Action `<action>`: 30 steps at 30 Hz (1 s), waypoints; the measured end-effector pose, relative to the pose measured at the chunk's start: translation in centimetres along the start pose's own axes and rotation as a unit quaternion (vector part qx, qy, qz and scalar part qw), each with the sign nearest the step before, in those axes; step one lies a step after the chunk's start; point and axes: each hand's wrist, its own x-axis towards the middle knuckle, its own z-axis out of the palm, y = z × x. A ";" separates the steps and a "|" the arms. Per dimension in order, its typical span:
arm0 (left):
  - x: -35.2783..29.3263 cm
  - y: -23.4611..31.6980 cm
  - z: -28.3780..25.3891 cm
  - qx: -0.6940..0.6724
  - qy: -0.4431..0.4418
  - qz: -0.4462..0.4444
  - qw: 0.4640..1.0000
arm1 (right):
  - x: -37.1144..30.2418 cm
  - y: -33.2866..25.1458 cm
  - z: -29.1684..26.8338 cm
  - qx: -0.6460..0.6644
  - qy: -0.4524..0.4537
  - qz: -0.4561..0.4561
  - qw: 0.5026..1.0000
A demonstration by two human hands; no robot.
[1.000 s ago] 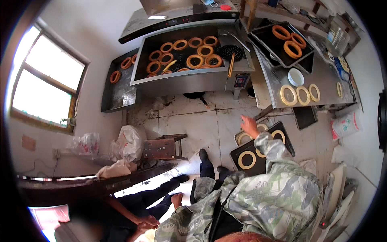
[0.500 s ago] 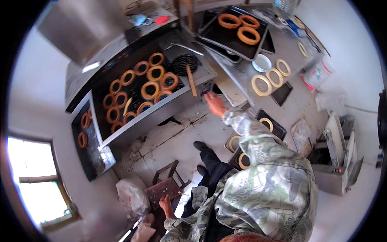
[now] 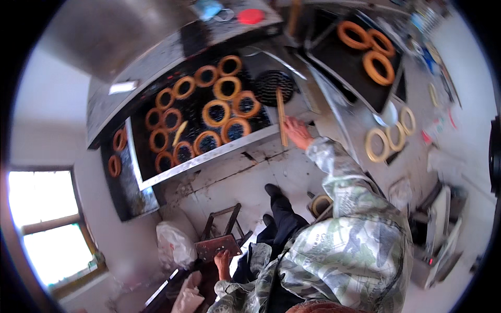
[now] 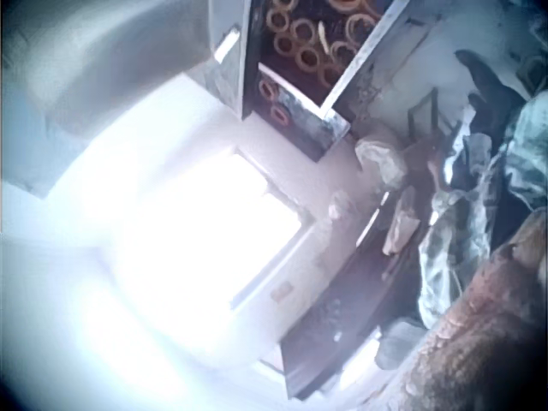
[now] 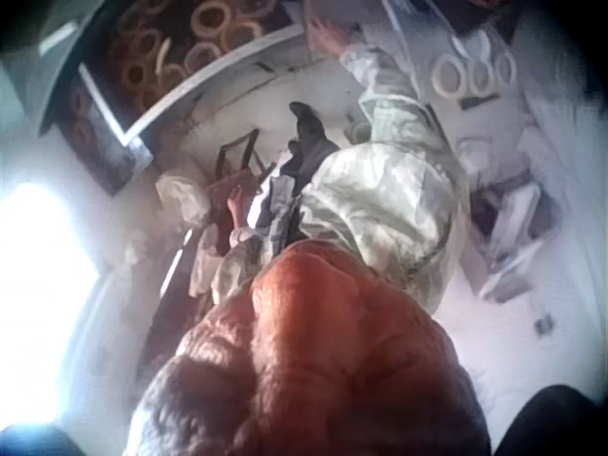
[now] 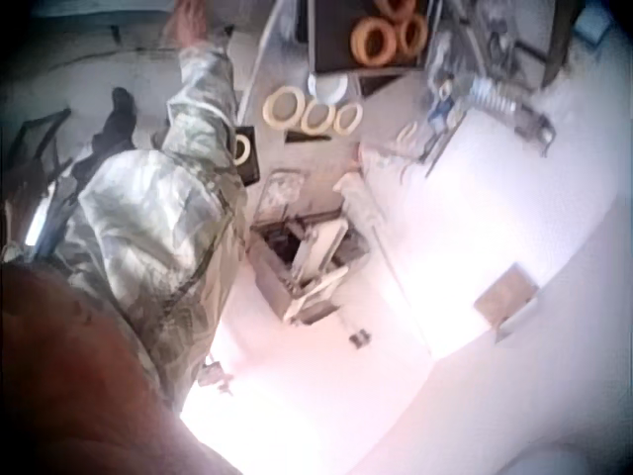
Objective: The person uses chopsticks and a skimmer to turn and fry dough rings in a vat of hot oil, and then transfers raw dough rings from a tray onto another surface.
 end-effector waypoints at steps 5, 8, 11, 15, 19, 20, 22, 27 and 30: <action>1.8 2.2 1.0 -0.002 -0.001 -0.015 1.000 | -0.9 0.5 0.7 -0.007 -0.006 -0.010 1.000; 2.4 3.5 0.8 0.031 0.001 0.009 0.999 | -0.2 0.2 0.2 0.006 -0.017 -0.013 1.000; 2.3 4.8 0.6 0.049 0.001 -0.013 0.999 | 0.0 -0.6 -0.9 -0.029 0.033 -0.055 0.998; 3.6 6.3 0.7 0.079 -0.026 -0.028 0.996 | 1.1 0.5 -1.7 0.007 0.010 -0.064 0.998; 4.8 6.5 -2.3 0.051 -0.042 -0.016 0.998 | 1.4 -0.1 -2.9 0.039 0.006 -0.085 0.996; 4.7 8.1 0.2 0.087 -0.061 -0.010 0.994 | -0.3 1.6 -3.5 0.031 0.019 -0.078 0.996; 5.4 9.3 0.1 0.061 -0.064 0.003 0.996 | -0.6 1.8 -4.7 0.055 0.025 -0.053 0.997; 7.0 8.9 -0.2 0.067 -0.077 -0.010 0.995 | -0.4 2.0 -8.5 0.094 0.036 0.009 0.995; 7.9 8.7 -1.9 -0.009 -0.089 -0.036 0.995 | 3.2 -1.2 -12.6 0.155 0.162 0.065 0.972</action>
